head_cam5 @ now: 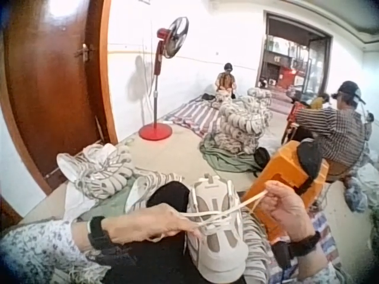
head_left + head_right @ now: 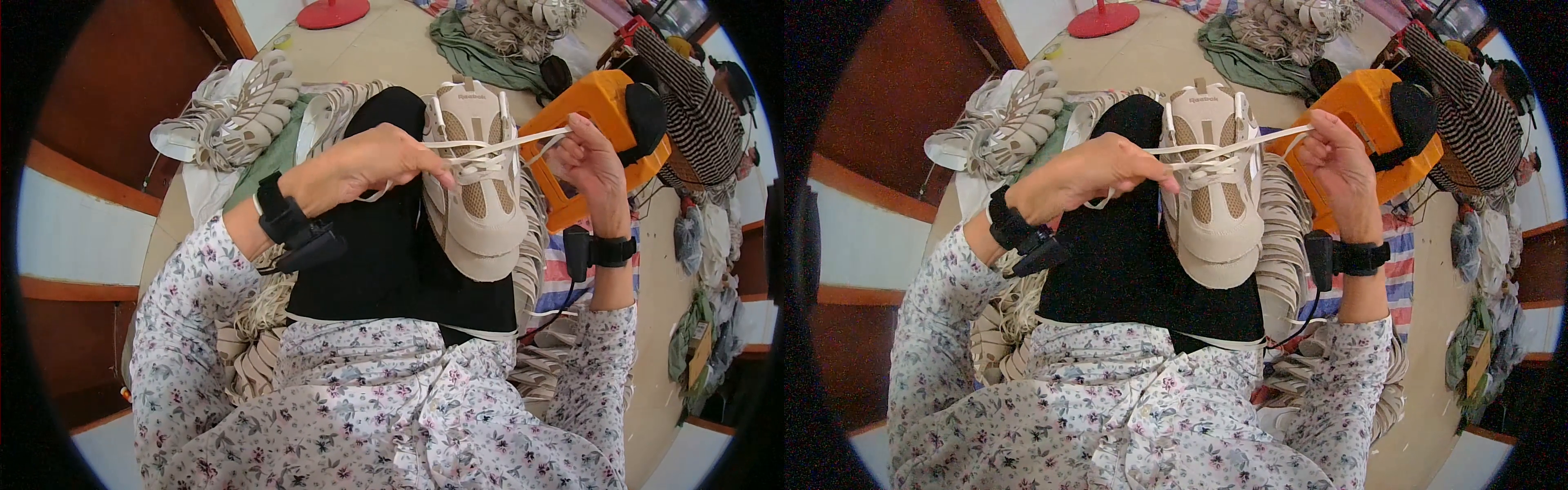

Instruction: Thread laces through the eyelets of a sneaker to prepare it for finishing.

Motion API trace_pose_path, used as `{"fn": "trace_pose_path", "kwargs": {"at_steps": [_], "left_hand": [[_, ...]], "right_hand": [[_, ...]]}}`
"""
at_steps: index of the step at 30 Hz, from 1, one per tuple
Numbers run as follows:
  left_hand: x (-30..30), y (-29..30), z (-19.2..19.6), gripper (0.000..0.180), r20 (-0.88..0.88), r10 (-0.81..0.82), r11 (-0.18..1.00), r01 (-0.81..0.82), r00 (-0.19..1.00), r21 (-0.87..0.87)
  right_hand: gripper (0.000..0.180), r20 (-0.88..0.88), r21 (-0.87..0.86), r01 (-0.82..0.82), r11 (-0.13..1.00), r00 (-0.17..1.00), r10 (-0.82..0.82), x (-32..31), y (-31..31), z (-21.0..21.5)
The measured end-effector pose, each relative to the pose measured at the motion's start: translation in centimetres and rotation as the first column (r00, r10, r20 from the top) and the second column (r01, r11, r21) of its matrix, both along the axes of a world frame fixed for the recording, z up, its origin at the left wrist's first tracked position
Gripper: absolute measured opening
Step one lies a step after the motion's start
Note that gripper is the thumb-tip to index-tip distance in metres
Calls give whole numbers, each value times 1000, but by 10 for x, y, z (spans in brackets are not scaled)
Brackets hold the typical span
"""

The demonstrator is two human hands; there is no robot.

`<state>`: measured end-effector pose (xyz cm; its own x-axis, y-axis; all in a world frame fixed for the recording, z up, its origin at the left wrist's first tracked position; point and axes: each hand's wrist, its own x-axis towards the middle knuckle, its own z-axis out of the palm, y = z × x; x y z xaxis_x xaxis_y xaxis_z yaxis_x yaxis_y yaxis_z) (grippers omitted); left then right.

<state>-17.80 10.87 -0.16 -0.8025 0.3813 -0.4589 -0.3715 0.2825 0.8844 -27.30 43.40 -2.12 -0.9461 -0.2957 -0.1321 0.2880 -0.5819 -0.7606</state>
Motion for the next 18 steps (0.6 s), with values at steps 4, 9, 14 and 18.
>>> {"fn": "trace_pose_path", "kwargs": {"at_steps": [4,9,14,18], "left_hand": [[6,-8,-12,22,-578,-150,926,-91,802,-367],[0,-5,-26,25,-668,72,992,-125,741,-31],[0,-10,-23,30,-394,229,945,-106,890,309],[0,-22,-18,33,-241,106,888,17,965,459]], "right_hand": [[11,-18,41,18,999,1000,-17,-1,18,6],[13,-73,41,166,985,984,-163,-11,65,9],[21,-54,83,363,928,932,-359,-33,149,-2],[20,-44,213,485,848,872,-487,-43,227,2]]}}
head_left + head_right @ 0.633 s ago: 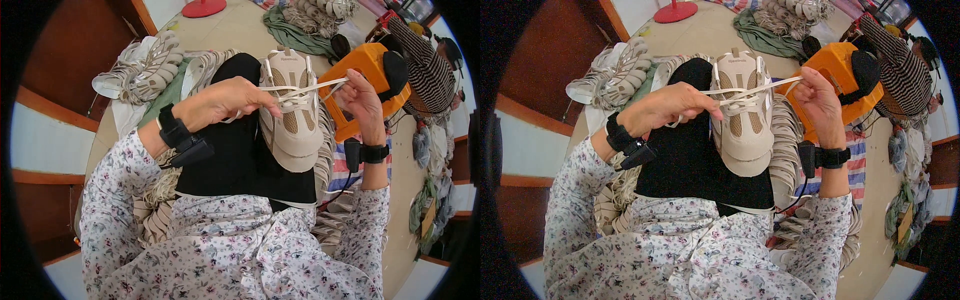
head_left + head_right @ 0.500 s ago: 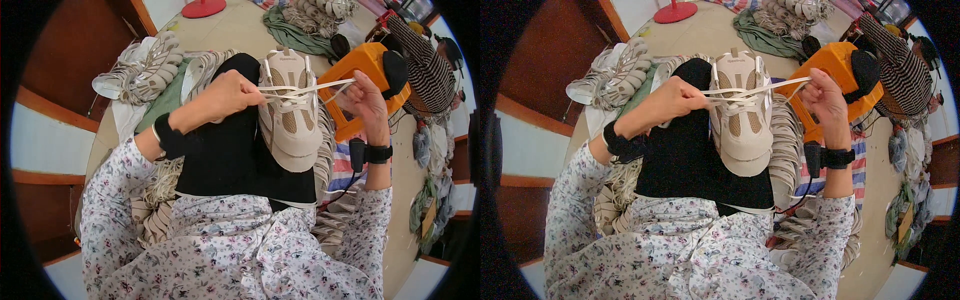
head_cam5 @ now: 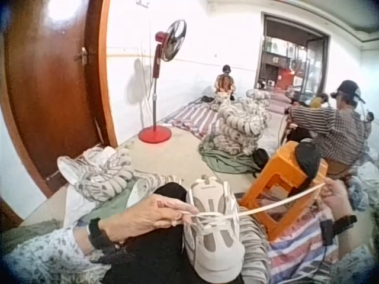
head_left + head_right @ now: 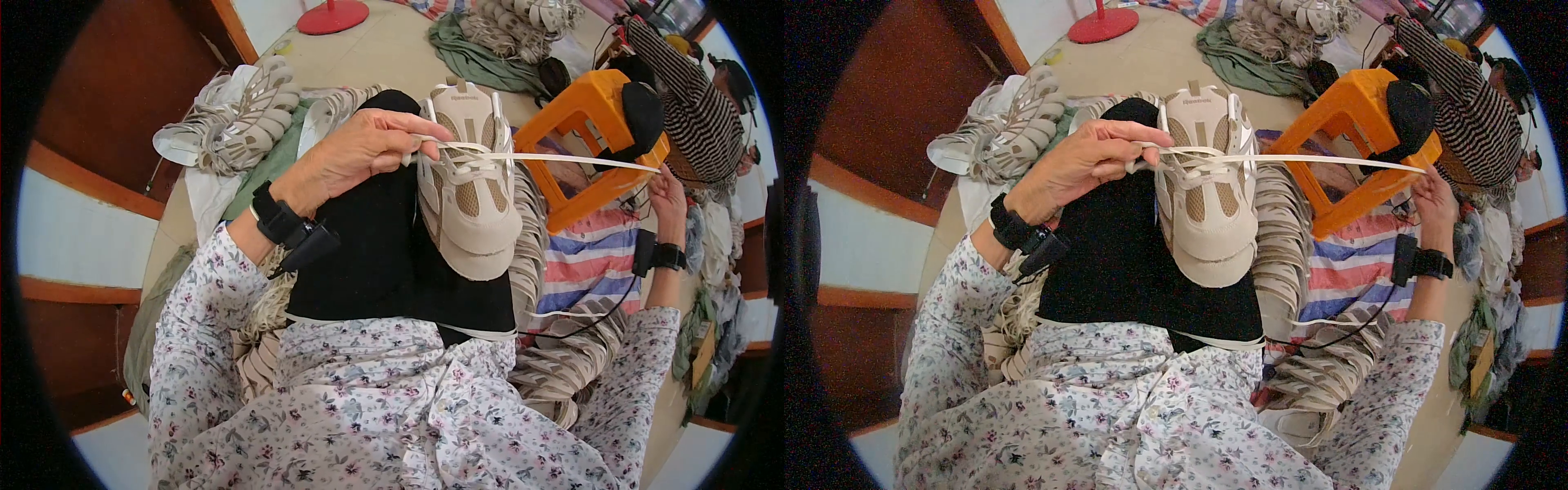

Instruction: Thread laces through the eyelets of a sneaker to prepare it for finishing.

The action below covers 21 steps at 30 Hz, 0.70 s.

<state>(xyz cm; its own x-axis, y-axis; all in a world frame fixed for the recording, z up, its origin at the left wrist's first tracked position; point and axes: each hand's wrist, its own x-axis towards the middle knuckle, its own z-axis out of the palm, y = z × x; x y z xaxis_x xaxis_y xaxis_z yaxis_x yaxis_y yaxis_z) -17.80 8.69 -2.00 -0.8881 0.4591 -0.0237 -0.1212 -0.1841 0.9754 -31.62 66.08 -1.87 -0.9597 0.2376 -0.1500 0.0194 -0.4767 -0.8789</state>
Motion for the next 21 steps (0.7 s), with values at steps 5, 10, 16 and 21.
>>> {"fn": "trace_pose_path", "kwargs": {"at_steps": [5,10,16,21], "left_hand": [[-5,-13,3,32,-5,-95,995,95,995,-3],[-6,6,-5,22,-243,-35,948,-45,969,-316],[-1,27,-10,11,-610,-21,783,-367,792,-502],[0,18,-7,17,-237,-36,943,-46,971,-330]], "right_hand": [[23,9,117,213,970,977,-215,7,68,28],[31,-112,594,190,781,982,-153,3,115,94],[33,-241,733,140,665,968,63,-32,139,141],[27,-314,579,133,804,947,70,-46,120,127]]}}
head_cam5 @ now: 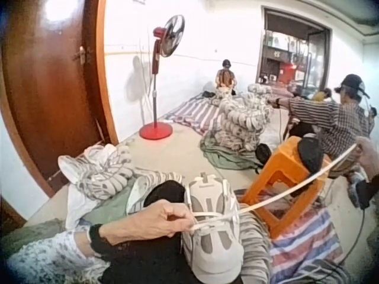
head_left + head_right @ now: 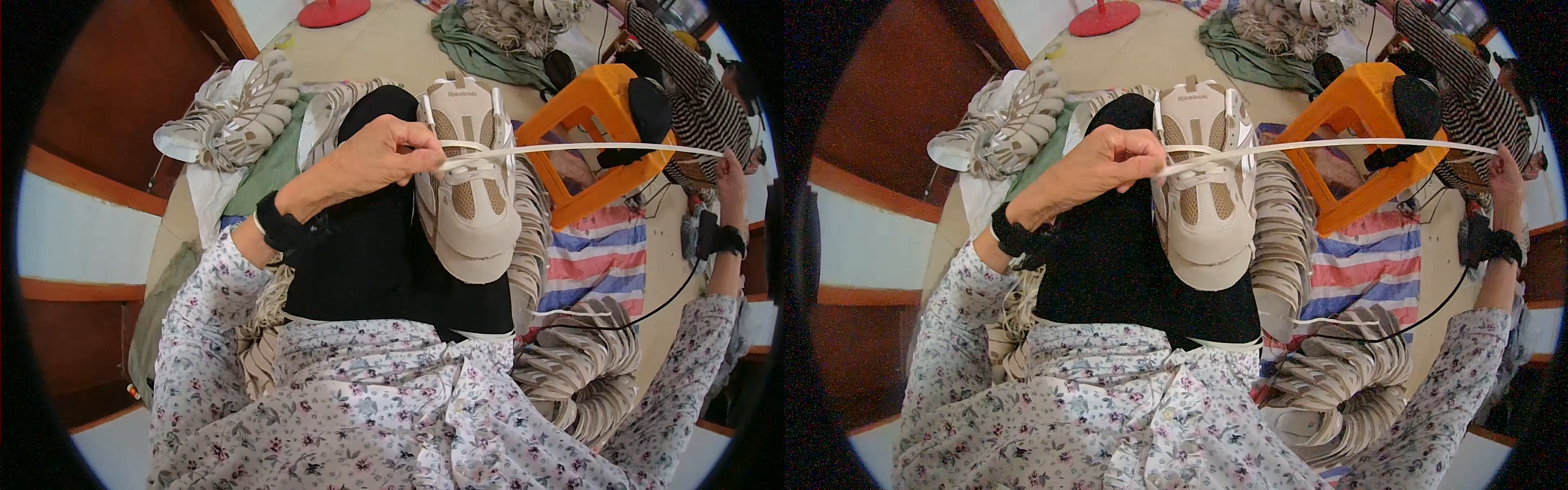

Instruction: Thread laces through the eyelets of a sneaker to prepare it for finishing.

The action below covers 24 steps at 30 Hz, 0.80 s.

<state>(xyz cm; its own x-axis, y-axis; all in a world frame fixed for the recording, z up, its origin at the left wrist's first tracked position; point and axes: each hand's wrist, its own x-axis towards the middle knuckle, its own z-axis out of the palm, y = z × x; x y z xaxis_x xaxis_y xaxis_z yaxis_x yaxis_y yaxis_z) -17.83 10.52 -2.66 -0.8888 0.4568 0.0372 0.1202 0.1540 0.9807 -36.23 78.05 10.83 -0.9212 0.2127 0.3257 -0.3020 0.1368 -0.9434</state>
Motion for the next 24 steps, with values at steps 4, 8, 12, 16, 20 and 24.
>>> {"fn": "trace_pose_path", "kwargs": {"at_steps": [4,8,12,16,20,24], "left_hand": [[-4,-10,-6,21,-74,-69,998,68,995,-11],[-4,-11,-17,18,-346,59,987,-106,936,-117],[-2,-2,-24,12,-343,128,969,-192,931,-157],[-7,3,-24,14,-426,409,880,-472,807,-50],[-4,4,-24,17,-438,395,869,-483,808,-106],[0,3,-25,17,-354,329,912,-392,876,-122]], "right_hand": [[26,39,-128,216,968,976,-213,-5,4,-40],[12,-107,442,317,839,947,-302,-3,59,-71],[21,-427,890,456,3,835,-347,21,139,-41],[24,-391,860,495,120,792,-469,31,136,-17],[26,77,573,259,778,928,-365,37,-12,-57],[23,39,492,-216,844,973,226,98,-226,-120]]}}
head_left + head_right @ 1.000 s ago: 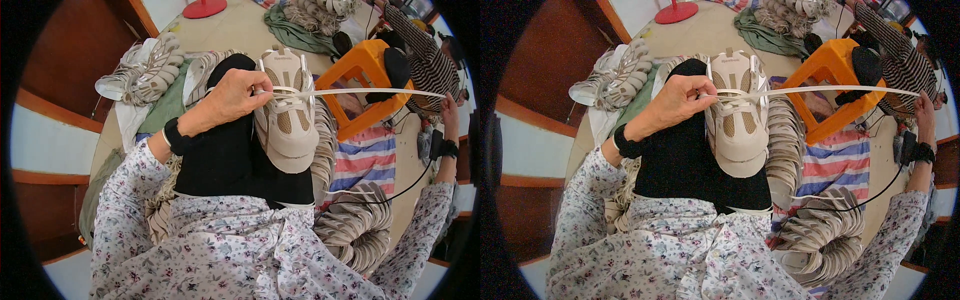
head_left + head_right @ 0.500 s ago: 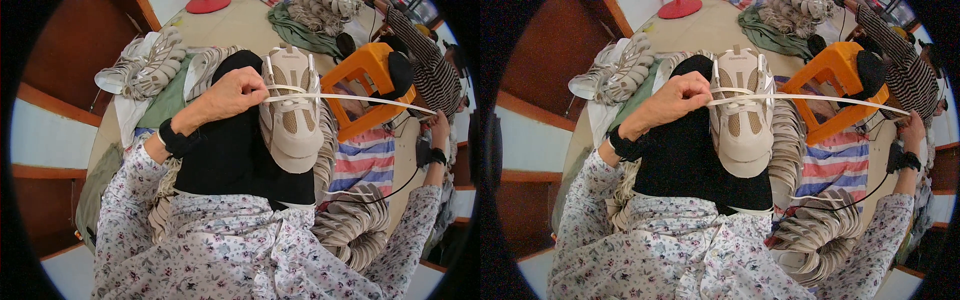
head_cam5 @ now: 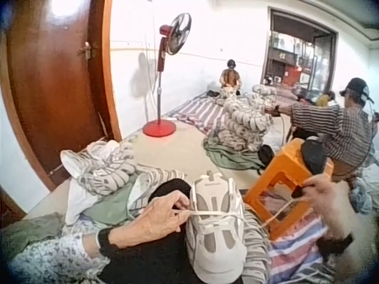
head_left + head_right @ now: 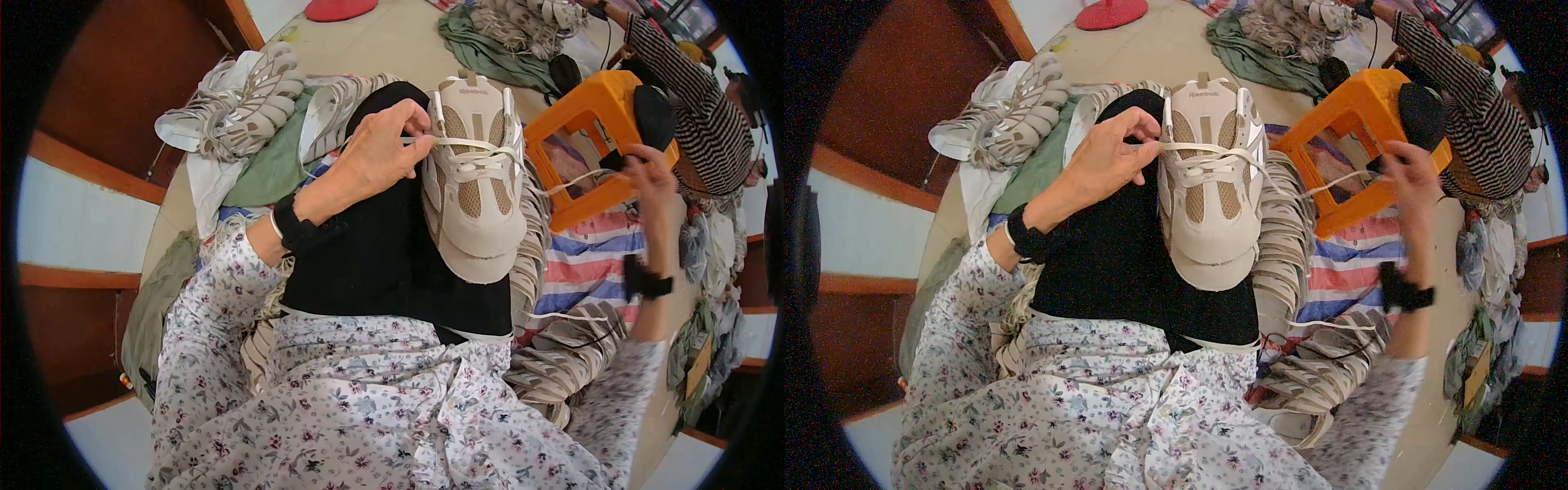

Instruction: Thread laces through the eyelets of a sneaker to prepare it for finishing.

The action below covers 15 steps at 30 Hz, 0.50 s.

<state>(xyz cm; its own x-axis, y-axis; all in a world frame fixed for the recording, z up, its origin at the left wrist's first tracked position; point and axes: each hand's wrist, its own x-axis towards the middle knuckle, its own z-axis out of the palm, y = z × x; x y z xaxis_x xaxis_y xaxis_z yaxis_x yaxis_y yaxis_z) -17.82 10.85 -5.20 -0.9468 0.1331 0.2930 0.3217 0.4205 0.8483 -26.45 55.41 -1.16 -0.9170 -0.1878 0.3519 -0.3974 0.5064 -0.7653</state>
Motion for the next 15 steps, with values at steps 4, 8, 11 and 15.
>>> {"fn": "trace_pose_path", "kwargs": {"at_steps": [4,8,11,15], "left_hand": [[-1,-1,2,21,177,-48,999,50,983,-5],[-3,-1,4,23,174,-36,999,31,984,28],[-3,-3,6,25,203,-67,996,52,977,78],[-3,-7,6,27,245,-65,991,33,967,132]], "right_hand": [[22,-154,70,-265,962,949,273,56,-151,-16],[15,-173,158,-218,963,954,244,68,-202,-9],[10,-365,250,-245,937,872,325,62,-207,-9],[10,-372,336,-239,911,854,362,52,-204,-10]]}}
